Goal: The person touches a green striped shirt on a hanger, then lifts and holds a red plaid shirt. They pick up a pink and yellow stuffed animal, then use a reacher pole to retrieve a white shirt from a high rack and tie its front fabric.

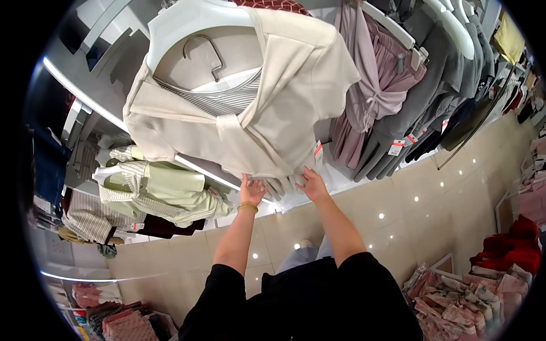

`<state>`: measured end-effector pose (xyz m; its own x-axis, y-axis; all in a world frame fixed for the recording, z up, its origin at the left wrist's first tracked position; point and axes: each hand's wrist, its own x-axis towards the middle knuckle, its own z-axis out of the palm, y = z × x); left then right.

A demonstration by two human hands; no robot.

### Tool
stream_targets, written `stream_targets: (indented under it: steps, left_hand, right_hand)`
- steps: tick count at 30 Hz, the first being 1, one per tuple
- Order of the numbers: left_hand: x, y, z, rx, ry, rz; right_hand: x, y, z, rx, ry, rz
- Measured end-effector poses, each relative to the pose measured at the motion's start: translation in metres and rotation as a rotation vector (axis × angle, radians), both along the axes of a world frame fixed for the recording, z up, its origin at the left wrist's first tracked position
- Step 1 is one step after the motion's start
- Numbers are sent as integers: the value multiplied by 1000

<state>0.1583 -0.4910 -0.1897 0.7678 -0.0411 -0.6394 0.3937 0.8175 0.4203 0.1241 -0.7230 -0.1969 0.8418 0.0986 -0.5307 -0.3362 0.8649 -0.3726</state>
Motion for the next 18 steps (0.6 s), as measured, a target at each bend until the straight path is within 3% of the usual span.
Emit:
stream_targets:
  steps: [5, 10, 15, 18]
  left_hand:
    - [-10, -2, 12, -122, -202, 23]
    - [-33, 23, 81, -248, -551, -141]
    - [-25, 30, 194, -402, -781, -42]
    - [-23, 28, 233, -277, -888, -31]
  right_hand:
    - [-3, -5, 40, 155, -156, 79]
    - [-14, -22, 88, 294, -251, 159]
    - [-6, -28, 176, 289, -571, 82]
    - [-3, -26, 216, 298, -704, 54]
